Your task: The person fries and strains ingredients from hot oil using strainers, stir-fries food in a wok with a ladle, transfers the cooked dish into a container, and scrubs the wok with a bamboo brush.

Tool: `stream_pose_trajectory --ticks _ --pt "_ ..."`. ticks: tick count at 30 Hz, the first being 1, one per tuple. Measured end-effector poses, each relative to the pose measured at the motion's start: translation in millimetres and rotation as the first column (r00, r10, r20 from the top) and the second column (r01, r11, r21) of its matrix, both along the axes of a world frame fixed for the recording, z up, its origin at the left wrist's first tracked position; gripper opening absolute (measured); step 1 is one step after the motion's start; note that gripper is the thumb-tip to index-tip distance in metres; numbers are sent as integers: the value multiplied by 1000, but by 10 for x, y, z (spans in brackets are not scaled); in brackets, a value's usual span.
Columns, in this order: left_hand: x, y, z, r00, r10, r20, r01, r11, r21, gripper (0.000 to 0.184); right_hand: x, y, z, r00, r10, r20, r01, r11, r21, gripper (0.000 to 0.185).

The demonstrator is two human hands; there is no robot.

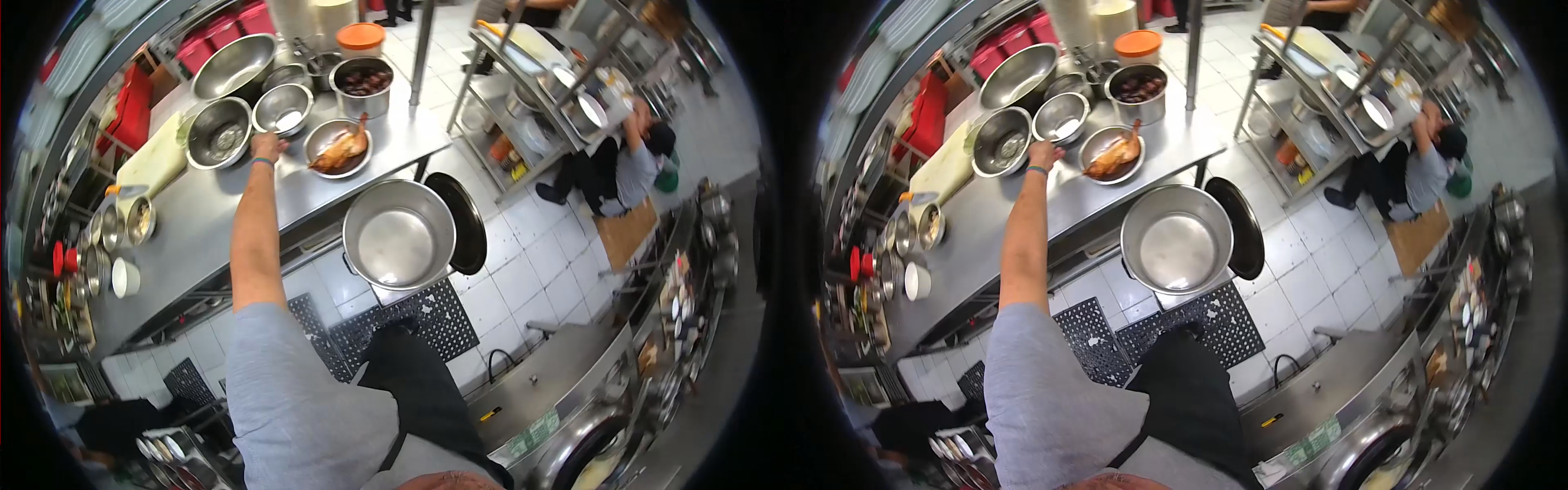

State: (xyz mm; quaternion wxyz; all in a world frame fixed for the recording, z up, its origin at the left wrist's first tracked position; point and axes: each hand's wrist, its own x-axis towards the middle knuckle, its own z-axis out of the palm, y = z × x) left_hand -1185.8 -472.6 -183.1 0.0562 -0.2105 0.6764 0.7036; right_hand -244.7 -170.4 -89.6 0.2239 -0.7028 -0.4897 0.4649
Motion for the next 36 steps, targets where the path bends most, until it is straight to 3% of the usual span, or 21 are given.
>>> stream_pose_trajectory --ticks 2,3,4,6,7,8,10,13,14,15,16,17,18,19,21,22,25,27,32,35,36 --pt "158 102 136 999 19 -44 -24 992 -122 28 594 -16 250 986 -166 -28 166 986 26 40" --pt "129 144 120 997 49 -52 -62 956 -288 31 990 -59 385 968 -247 -49 249 968 36 40" --pt "443 283 363 974 90 -208 -154 936 -317 35 1379 -85 543 947 -314 -72 318 947 49 40" --pt "498 309 190 687 -7 -727 -580 596 -555 38 2184 -182 934 899 -420 -127 430 900 69 40" --pt "669 269 279 685 -114 -719 -487 662 -569 41 2554 -274 1145 874 -458 -161 474 877 81 40" --pt "768 237 208 649 -213 -730 -491 615 -616 45 2941 -462 1382 843 -502 -194 525 846 93 40" --pt "1155 450 118 572 -363 -736 -323 725 -609 40 3732 -988 1772 783 -567 -256 610 781 132 40" --pt "1861 1028 -54 365 -520 -772 -32 822 -569 35 4864 -1308 1359 780 -619 -88 621 749 233 26" --pt "1902 1153 -196 277 -544 -792 32 829 -558 33 4498 -1307 1417 655 -754 34 694 620 366 27" --pt "2853 1445 482 352 -560 -750 207 828 -521 36 4118 -1277 1574 643 -763 63 682 607 408 31" --pt "2895 1637 268 177 -513 -840 180 856 -485 40 3952 -1259 1660 587 -782 210 634 605 482 26" --pt "3108 1790 280 357 -607 -710 247 795 -554 39 3756 -1233 1747 544 -800 255 617 587 524 26" --pt "3364 1855 341 520 -668 -533 304 727 -615 39 3864 -1271 1786 530 -779 336 608 625 490 28" --pt "3559 1962 367 508 -679 -530 391 730 -560 37 3991 -1279 1802 527 -743 413 590 669 451 31" --pt "3863 2002 449 503 -681 -532 532 729 -431 33 4168 -1283 1759 356 -704 615 417 709 570 35" --pt "3988 2090 504 461 -709 -534 550 700 -455 33 4210 -1261 1741 240 -673 700 323 735 596 37" --pt "4289 2332 641 383 -784 -489 620 610 -493 34 4133 -1019 1682 163 -601 783 415 761 498 39" --pt "4445 2559 597 387 -827 -407 698 552 -457 34 4056 -785 1566 231 -486 843 399 837 374 37" --pt "4889 2871 283 203 -848 -490 709 472 -524 34 4290 -304 783 295 -169 940 280 956 84 32" --pt "4953 2731 165 166 -898 -407 690 401 -603 34 4233 -396 1100 420 -135 897 180 982 64 30" --pt "4869 2653 49 176 -902 -395 721 392 -571 35 4223 -432 1260 403 -142 904 201 977 63 30"
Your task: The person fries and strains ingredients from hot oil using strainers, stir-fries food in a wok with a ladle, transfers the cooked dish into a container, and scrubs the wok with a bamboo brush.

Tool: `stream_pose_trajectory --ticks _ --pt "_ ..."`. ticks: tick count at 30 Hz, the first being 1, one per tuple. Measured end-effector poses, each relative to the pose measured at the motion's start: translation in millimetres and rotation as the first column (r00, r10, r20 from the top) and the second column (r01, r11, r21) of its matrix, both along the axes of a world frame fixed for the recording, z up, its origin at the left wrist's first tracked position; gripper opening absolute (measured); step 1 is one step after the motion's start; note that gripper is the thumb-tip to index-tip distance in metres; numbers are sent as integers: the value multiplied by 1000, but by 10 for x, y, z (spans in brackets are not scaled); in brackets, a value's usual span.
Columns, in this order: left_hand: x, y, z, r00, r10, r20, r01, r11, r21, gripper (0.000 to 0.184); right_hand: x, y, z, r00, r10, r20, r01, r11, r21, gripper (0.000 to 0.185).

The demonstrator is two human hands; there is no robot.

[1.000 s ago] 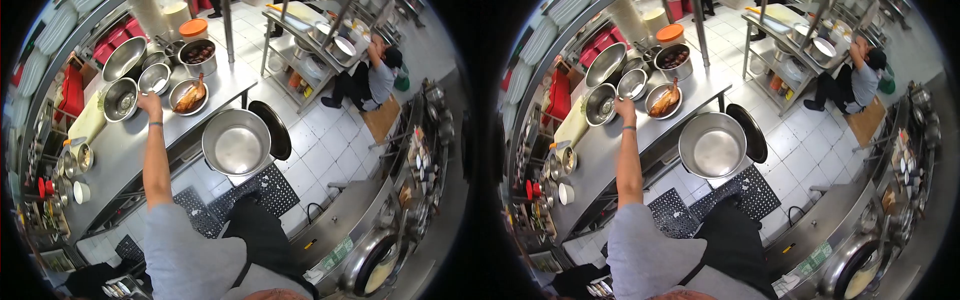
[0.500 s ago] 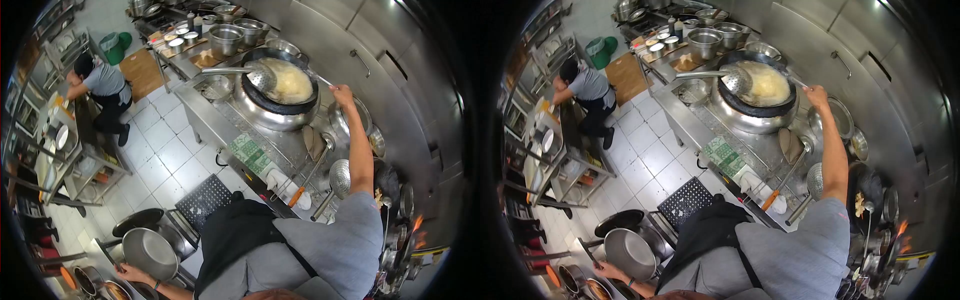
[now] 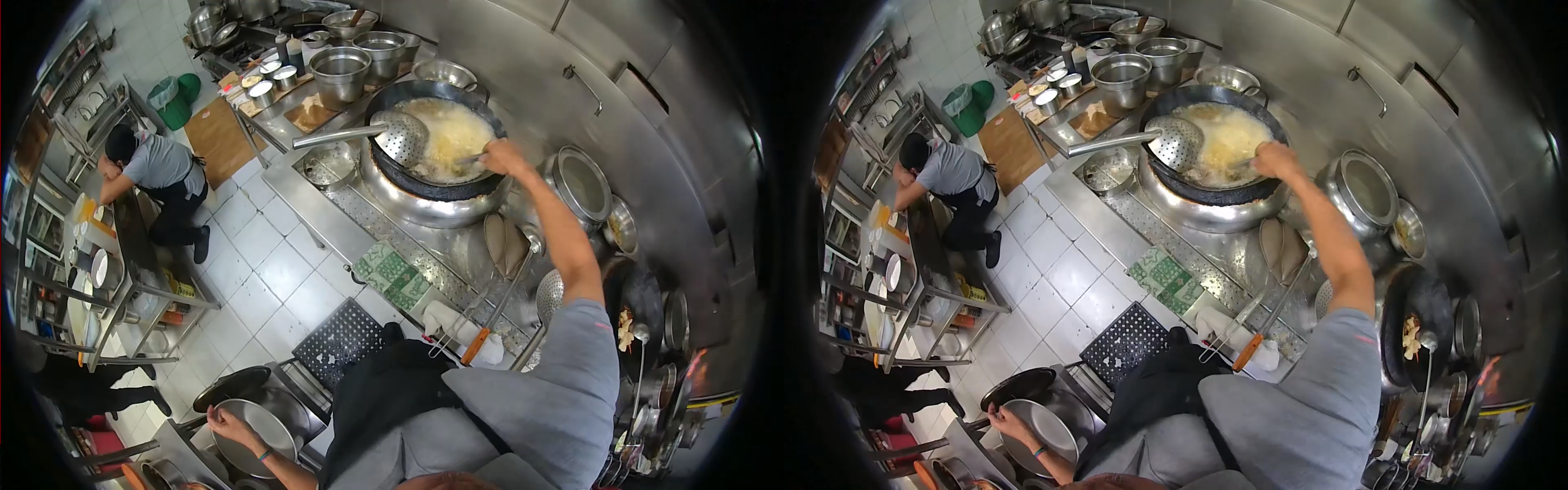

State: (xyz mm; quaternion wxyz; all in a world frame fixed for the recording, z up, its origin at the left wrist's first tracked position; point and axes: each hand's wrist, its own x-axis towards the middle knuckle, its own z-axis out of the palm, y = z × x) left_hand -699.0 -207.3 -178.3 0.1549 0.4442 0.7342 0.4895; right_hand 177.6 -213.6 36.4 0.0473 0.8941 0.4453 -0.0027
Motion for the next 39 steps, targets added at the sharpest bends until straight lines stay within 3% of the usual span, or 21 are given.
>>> stream_pose_trajectory --ticks 2,4,7,10,12,14,15,16,18,22,23,26,28,30,32,35,39 --pt "-105 -95 -193 995 -15 98 16 1000 -5 35 28 -31 385 999 -41 34 41 999 -4 30" --pt "-110 -142 -189 999 -13 43 13 1000 -7 35 57 -40 693 979 -127 159 111 988 109 31" --pt "18 -90 -120 996 3 93 -2 1000 -16 34 394 128 726 963 -183 199 167 981 95 31" --pt "272 75 -49 996 -16 93 22 998 -66 34 692 224 362 954 -243 177 235 970 65 33" --pt "329 44 -22 999 -31 31 34 995 -98 34 896 184 -101 976 -184 118 189 982 -28 36" --pt "401 20 -32 998 -37 -42 32 994 -102 34 886 130 -139 991 -122 52 125 989 -78 37" --pt "315 -14 -122 998 -42 51 45 997 -69 35 780 32 -18 996 -86 14 87 992 -88 36" --pt "254 -71 -152 999 -41 -10 40 997 -64 36 663 -50 139 998 -53 -26 51 994 -97 36" --pt "212 -136 -191 992 -33 -125 28 999 -45 37 521 -103 520 989 -128 68 128 992 -1 35" --pt "379 51 -39 1000 -11 13 11 998 -63 37 513 22 884 966 -198 168 187 979 79 34" --pt "573 123 95 999 -41 17 42 999 -23 37 582 97 840 963 -201 177 188 978 85 34" --pt "827 404 147 985 -152 82 161 981 -113 35 927 428 333 957 -195 216 173 978 117 33" --pt "1029 468 41 972 -234 16 234 972 -32 34 1181 625 -138 953 -183 241 147 976 160 31" --pt "1213 458 119 948 -316 -30 318 943 103 33 1124 695 -244 975 -109 194 113 994 -7 29" --pt "1174 338 81 949 -301 -91 311 943 117 32 794 456 160 982 -68 178 92 987 -130 28" --pt "959 82 -85 973 -198 -120 198 980 -11 30 562 65 803 982 -64 176 79 994 -77 31" --pt "1028 71 -213 989 -126 81 131 990 -54 31 293 -101 1135 974 -9 225 8 1000 5 27"
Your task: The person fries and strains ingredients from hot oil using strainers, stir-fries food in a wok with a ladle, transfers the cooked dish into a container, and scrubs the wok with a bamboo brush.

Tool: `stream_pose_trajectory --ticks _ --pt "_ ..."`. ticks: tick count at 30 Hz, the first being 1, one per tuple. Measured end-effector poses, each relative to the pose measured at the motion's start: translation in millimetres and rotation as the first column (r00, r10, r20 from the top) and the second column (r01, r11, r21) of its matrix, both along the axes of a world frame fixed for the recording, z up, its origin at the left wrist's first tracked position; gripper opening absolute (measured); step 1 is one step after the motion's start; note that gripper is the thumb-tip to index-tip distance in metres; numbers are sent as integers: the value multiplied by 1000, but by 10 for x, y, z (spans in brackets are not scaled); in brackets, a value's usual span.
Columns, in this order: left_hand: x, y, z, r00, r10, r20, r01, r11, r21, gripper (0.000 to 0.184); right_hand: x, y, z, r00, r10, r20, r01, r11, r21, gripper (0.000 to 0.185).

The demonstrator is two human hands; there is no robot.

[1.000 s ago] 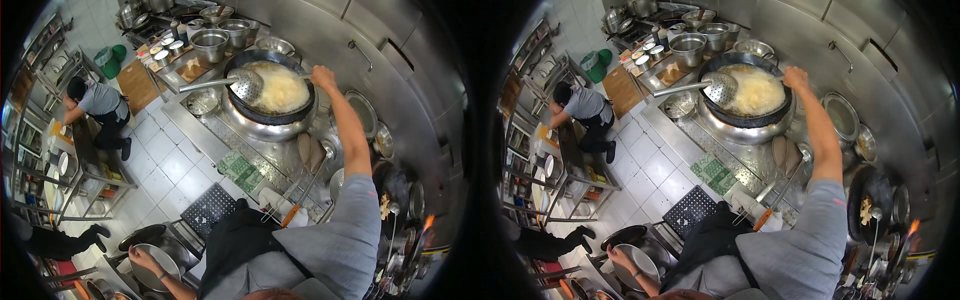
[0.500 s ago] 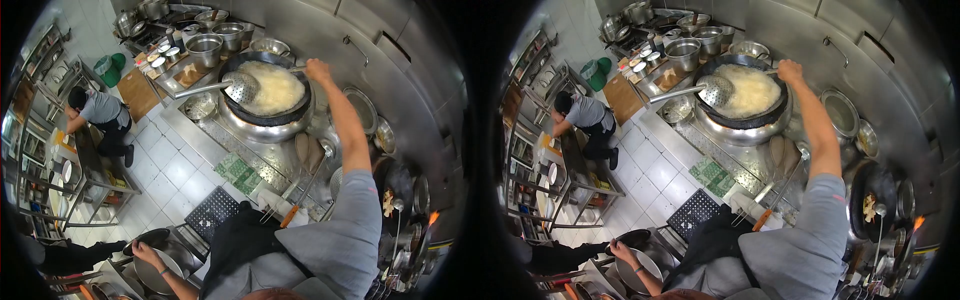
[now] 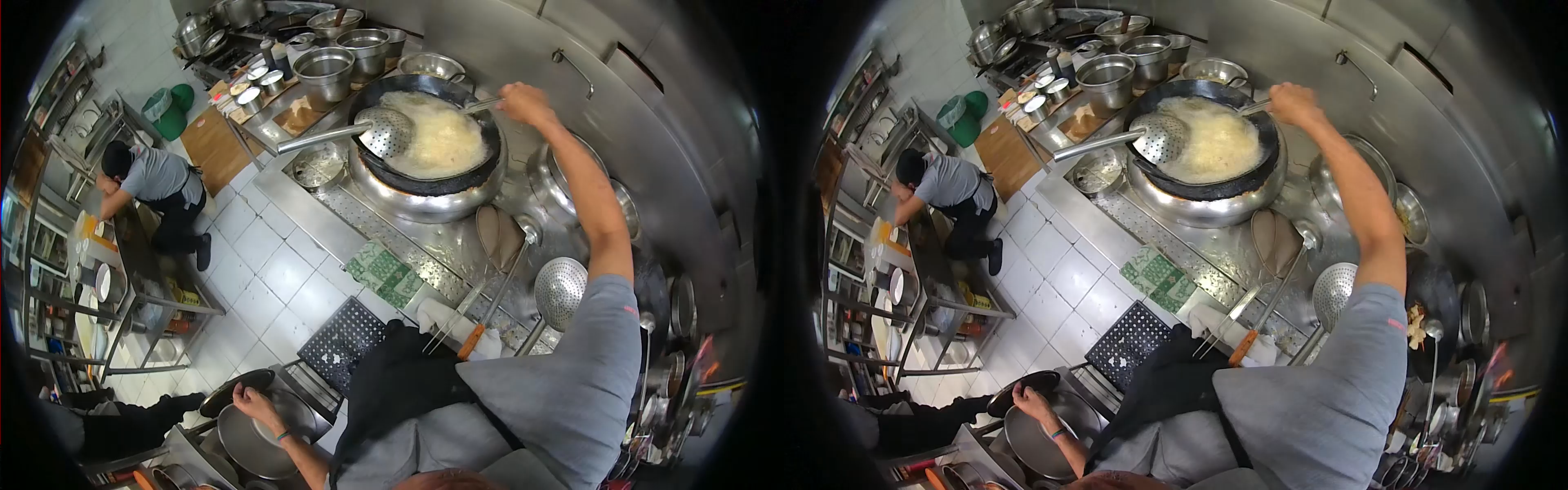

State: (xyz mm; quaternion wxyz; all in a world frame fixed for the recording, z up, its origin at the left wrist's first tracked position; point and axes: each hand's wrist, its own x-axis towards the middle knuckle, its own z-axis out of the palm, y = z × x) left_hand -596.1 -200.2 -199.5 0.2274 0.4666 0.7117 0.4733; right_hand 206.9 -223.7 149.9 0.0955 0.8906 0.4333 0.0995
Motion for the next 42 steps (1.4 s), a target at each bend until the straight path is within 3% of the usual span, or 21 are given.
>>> stream_pose_trajectory --ticks 3,4,7,11,13,16,19,21,22,25,26,29,30,33,34,37,41,42 --pt "119 315 -209 972 -110 208 113 994 -2 33 -70 174 -434 990 87 111 -88 996 4 26" --pt "133 444 -302 984 -129 124 137 989 -61 32 12 265 -740 981 119 153 -123 992 17 27" --pt "431 500 -163 959 -213 189 211 977 31 30 63 386 -1213 996 82 35 -77 989 -125 26" --pt "299 215 -75 967 -210 145 209 978 17 28 302 336 -1146 984 73 164 -66 997 -48 28" --pt "116 46 -158 986 -152 72 151 988 25 29 115 215 -750 981 105 163 -115 992 51 29" --pt "115 -227 15 998 -60 35 62 996 -62 30 -334 183 -548 977 213 16 -212 976 -55 23" --pt "144 -152 -170 983 -64 172 72 997 -38 30 -407 156 -802 978 208 31 -201 967 -155 20" --pt "306 -28 -172 933 -64 354 89 995 -54 31 -163 192 -965 984 175 40 -161 958 -237 21" --pt "363 20 -167 897 -57 439 93 994 -62 32 -110 160 -928 971 199 133 -178 972 -156 17" --pt "318 94 -331 908 -196 371 203 979 19 33 -287 33 -479 962 174 212 -151 981 -119 18" --pt "345 112 -336 938 -208 276 205 978 38 33 -291 -11 -408 957 216 193 -213 976 -36 15" --pt "446 194 -456 965 -158 208 174 983 -62 32 -572 -84 -336 939 322 120 -324 946 2 14" --pt "489 244 -522 972 -187 145 198 978 -66 31 -652 -111 -390 926 363 108 -358 932 -62 14" --pt "1013 251 -19 933 -235 274 259 964 -53 30 -576 -171 -664 968 249 21 -239 946 -220 15" --pt "1007 306 -156 952 -252 175 262 964 -37 34 -491 -199 -657 970 230 76 -206 947 -245 15" --pt "1098 372 -192 946 -256 199 262 965 -5 30 -373 -268 -455 965 214 149 -203 976 -84 15" --pt "1195 421 -202 943 -280 181 299 950 -86 30 -395 40 -421 970 235 56 -239 968 74 17" --pt "1258 423 -117 937 -287 198 315 940 -129 30 -404 192 -535 969 243 50 -245 968 45 17"
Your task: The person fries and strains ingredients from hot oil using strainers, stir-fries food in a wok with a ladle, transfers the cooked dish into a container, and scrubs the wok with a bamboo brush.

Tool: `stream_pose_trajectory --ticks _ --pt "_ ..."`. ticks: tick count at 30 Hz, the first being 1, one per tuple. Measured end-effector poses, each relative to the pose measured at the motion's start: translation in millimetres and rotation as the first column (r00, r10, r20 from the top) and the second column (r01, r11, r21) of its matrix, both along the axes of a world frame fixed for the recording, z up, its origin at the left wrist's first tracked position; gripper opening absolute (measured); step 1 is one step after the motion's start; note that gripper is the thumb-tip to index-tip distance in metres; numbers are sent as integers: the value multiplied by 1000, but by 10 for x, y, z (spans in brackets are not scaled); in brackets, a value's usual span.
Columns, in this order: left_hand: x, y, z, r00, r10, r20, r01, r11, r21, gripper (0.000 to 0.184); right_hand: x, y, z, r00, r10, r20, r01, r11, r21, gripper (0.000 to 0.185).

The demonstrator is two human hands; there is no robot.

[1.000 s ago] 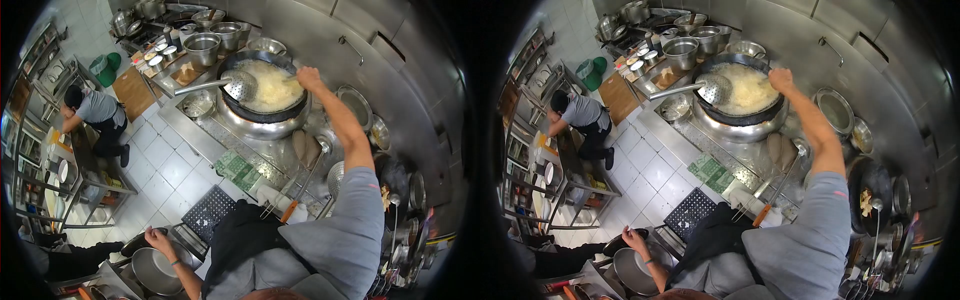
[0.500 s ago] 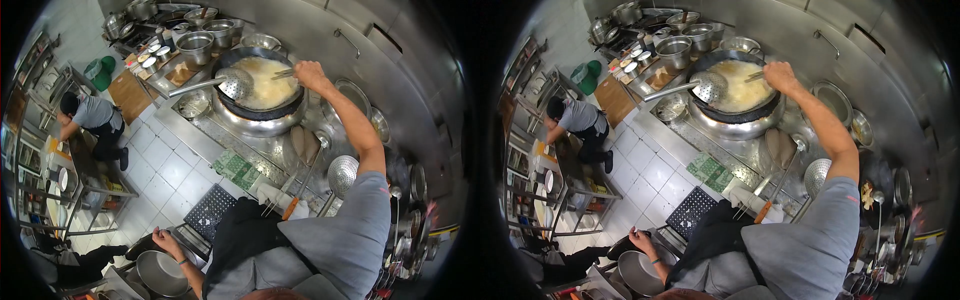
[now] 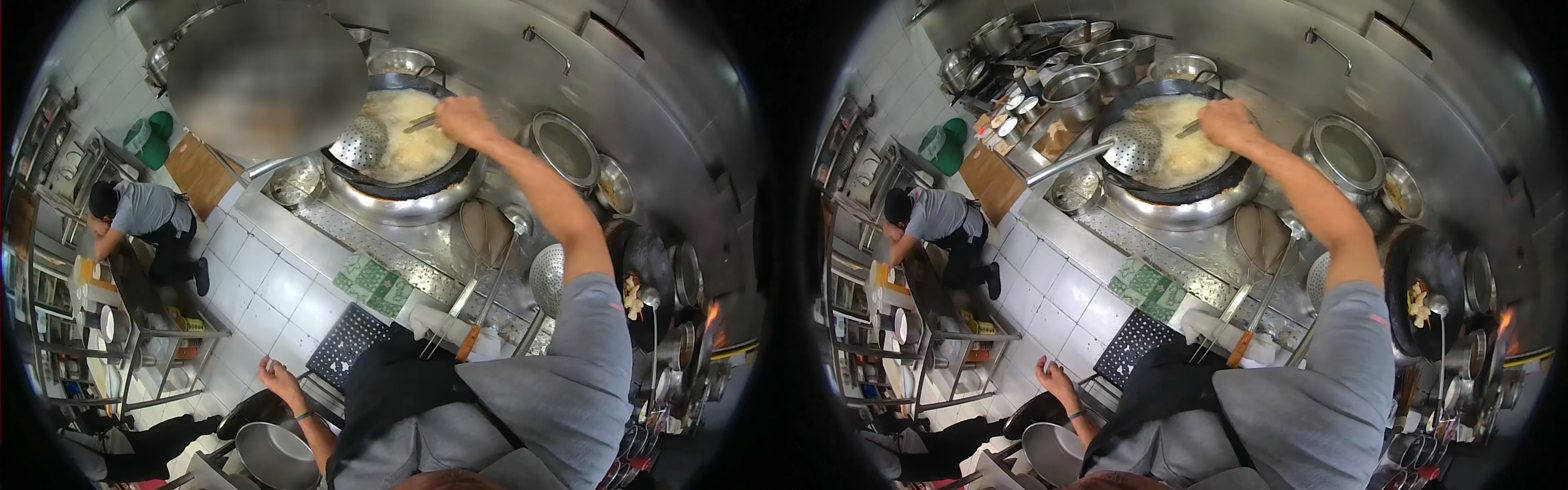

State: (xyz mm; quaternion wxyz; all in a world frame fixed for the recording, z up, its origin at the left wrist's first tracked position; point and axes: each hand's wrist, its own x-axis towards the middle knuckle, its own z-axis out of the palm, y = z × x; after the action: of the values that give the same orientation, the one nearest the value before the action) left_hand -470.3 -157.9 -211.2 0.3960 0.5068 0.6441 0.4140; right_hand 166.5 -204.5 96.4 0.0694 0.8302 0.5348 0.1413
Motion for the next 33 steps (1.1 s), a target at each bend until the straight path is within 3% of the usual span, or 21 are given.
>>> stream_pose_trajectory --ticks 1,4,7,8,9,11,14,17,20,23,26,29,33 --pt "40 -10 46 1000 -11 6 11 999 -46 30 27 123 -166 1000 12 3 -12 1000 -28 17" --pt "-3 34 -140 999 -20 -26 24 987 159 31 161 276 -584 999 36 27 -31 981 -190 18" --pt "-243 -107 70 999 14 29 -15 1000 21 32 356 182 -366 994 -92 63 102 976 -190 20" --pt "-551 -52 -293 999 52 0 -52 998 33 33 357 165 -217 990 -112 86 125 979 -160 21" --pt "-645 -89 -204 997 69 -44 -72 996 -50 34 337 133 -44 985 -138 107 152 980 -130 21" --pt "-570 -137 100 986 137 -94 -140 990 -26 37 281 128 108 975 -178 130 188 980 -64 22" --pt "-868 194 -502 932 129 -337 -72 982 177 38 299 295 70 961 -253 111 254 967 8 23" --pt "-519 540 -323 999 50 18 -49 997 -57 36 385 469 -548 969 -232 86 240 966 -100 20" --pt "-324 869 -229 996 -14 92 16 1000 -15 36 231 541 -651 967 -252 44 256 942 -216 19" --pt "-394 1019 -194 995 -62 77 67 996 -66 34 -391 406 36 932 -361 26 361 921 -143 20" --pt "-545 1199 -392 995 -70 65 76 992 -102 34 -628 177 340 900 -436 -26 435 900 -19 23" --pt "-577 1370 -526 991 -88 101 103 983 -149 35 -1034 -144 241 922 -388 -1 361 857 367 28" --pt "-334 1655 -537 971 -209 117 225 963 -147 36 -1551 -418 -393 879 -465 -106 445 718 536 32"
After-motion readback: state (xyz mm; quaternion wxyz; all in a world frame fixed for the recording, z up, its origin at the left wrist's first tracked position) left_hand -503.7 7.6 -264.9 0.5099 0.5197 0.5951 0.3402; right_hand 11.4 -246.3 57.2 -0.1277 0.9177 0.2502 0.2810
